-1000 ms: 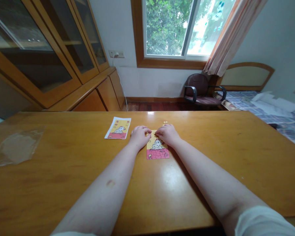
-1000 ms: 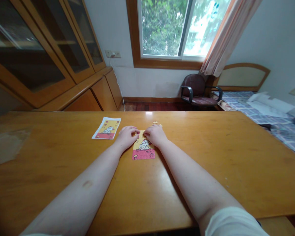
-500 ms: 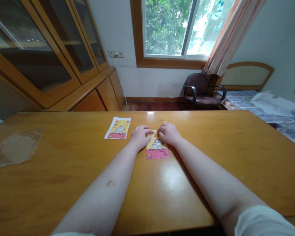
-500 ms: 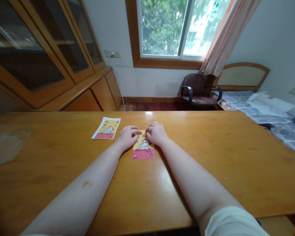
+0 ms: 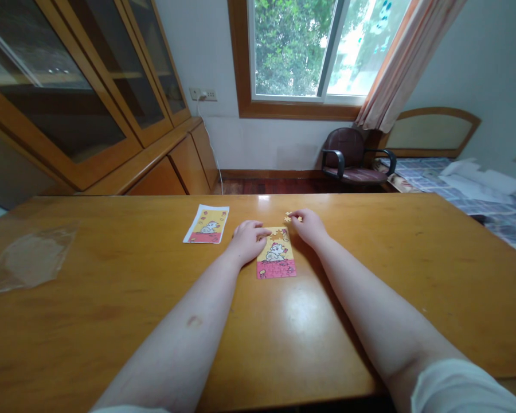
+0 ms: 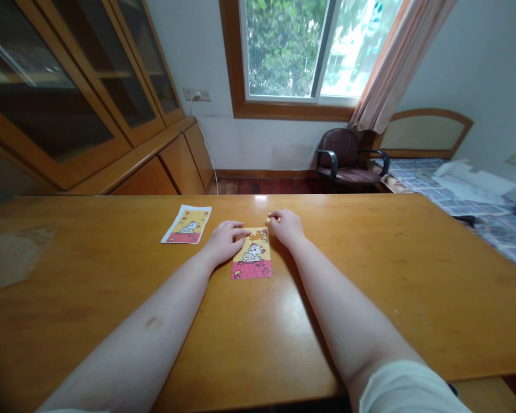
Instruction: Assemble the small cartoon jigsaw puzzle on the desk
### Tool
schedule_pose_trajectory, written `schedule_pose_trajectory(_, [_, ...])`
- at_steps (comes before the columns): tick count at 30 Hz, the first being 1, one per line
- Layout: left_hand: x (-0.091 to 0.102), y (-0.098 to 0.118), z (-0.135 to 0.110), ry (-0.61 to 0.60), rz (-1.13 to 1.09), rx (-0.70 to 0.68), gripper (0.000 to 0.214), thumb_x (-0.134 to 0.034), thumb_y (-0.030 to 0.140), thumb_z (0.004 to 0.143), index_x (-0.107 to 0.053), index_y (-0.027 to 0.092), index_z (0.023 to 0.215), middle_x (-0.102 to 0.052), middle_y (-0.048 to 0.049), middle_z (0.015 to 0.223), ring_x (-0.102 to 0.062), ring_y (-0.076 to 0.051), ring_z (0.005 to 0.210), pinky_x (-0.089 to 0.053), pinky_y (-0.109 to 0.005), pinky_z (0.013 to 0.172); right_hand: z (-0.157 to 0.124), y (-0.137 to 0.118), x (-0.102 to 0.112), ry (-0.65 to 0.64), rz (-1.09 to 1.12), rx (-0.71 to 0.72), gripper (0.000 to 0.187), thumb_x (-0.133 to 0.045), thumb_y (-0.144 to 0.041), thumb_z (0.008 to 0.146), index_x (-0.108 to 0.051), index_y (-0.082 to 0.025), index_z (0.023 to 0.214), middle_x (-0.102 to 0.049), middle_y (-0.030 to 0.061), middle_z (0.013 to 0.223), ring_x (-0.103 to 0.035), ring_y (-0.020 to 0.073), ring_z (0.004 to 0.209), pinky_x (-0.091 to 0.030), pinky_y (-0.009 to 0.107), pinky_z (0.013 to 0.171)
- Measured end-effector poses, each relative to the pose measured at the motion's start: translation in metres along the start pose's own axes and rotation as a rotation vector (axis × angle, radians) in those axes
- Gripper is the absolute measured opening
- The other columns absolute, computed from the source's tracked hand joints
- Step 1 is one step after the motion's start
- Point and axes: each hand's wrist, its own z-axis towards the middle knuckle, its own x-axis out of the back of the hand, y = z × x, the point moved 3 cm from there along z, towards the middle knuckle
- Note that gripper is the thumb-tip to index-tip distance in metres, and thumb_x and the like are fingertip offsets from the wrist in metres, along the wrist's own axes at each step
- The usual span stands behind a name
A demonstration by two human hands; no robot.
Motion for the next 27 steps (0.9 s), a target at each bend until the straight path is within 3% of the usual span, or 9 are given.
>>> schedule_pose_trajectory(3, [0.001,0.001,-0.001,-0.019,-0.002,-0.003,0.03,-0.054,0.035,0.085,-0.074,0.031,0.107,-0.062,-0.0045,0.128,-0.048,-0.027,0.124,-0.037,-0.047,0.108,0.009,0.026,0.008,0.029,0.125,-0.217,0.025,-0.053,-0.023,0.084,-0.075,-0.017,0.096,-0.073,0.0063,0.093,-0.065,0.0196,0.087,-0.048,0.03,0.082])
schedule_pose_trajectory(9, [0.003,0.002,0.0,-0.012,-0.007,-0.002,0.03,-0.055,0.035,0.084,-0.073,0.028,0.107,-0.063,-0.0056,0.125,-0.05,-0.027,0.123,-0.038,-0.046,0.107,0.013,0.053,0.013,0.019,0.095,-0.335,0.023,-0.056,-0.023,0.081,-0.074,-0.016,0.095,-0.073,0.0067,0.092,-0.065,0.0184,0.084,-0.048,0.028,0.078])
schedule_pose_trajectory(12, [0.003,0.004,0.0,-0.028,-0.021,-0.022,0.037,-0.058,0.04,0.083,-0.069,0.027,0.116,-0.061,-0.006,0.127,-0.049,-0.027,0.124,-0.037,-0.045,0.108,0.012,0.049,0.011,-0.014,-0.04,-0.269,0.024,-0.059,-0.028,0.083,-0.073,-0.018,0.1,-0.071,0.0072,0.096,-0.064,0.0196,0.087,-0.047,0.03,0.08])
schedule_pose_trajectory(17, [0.0,0.005,-0.002,-0.109,-0.003,-0.051,0.064,-0.063,0.059,0.074,-0.059,0.028,0.13,-0.053,-0.0077,0.138,-0.041,-0.03,0.131,-0.031,-0.048,0.112,0.007,0.023,0.003,-0.041,-0.257,-0.027,0.028,-0.057,-0.039,0.089,-0.073,-0.023,0.105,-0.067,0.0091,0.11,-0.058,0.0241,0.103,-0.042,0.035,0.092])
schedule_pose_trajectory(20, [-0.002,0.004,-0.003,-0.143,0.026,-0.052,0.07,-0.065,0.061,0.071,-0.058,0.027,0.131,-0.051,-0.0089,0.141,-0.04,-0.032,0.133,-0.029,-0.05,0.114,0.003,0.011,-0.002,-0.111,-0.322,0.105,0.031,-0.053,-0.039,0.093,-0.071,-0.027,0.115,-0.065,0.0098,0.116,-0.054,0.0273,0.107,-0.039,0.04,0.093])
schedule_pose_trajectory(25, [-0.003,0.003,-0.002,-0.14,0.024,-0.056,0.069,-0.065,0.06,0.072,-0.058,0.026,0.131,-0.051,-0.0085,0.142,-0.04,-0.032,0.133,-0.029,-0.05,0.114,0.003,0.012,-0.004,-0.157,-0.355,0.083,0.03,-0.048,-0.034,0.095,-0.072,-0.029,0.112,-0.064,0.0095,0.119,-0.052,0.0297,0.107,-0.039,0.043,0.092])
schedule_pose_trajectory(27, [-0.003,0.003,-0.002,-0.137,0.021,-0.055,0.067,-0.064,0.059,0.072,-0.058,0.027,0.131,-0.05,-0.0084,0.142,-0.039,-0.032,0.133,-0.029,-0.05,0.114,0.004,0.016,-0.004,-0.138,-0.363,0.061,0.034,-0.046,-0.036,0.096,-0.067,-0.028,0.121,-0.06,0.0099,0.129,-0.049,0.0314,0.115,-0.036,0.046,0.097])
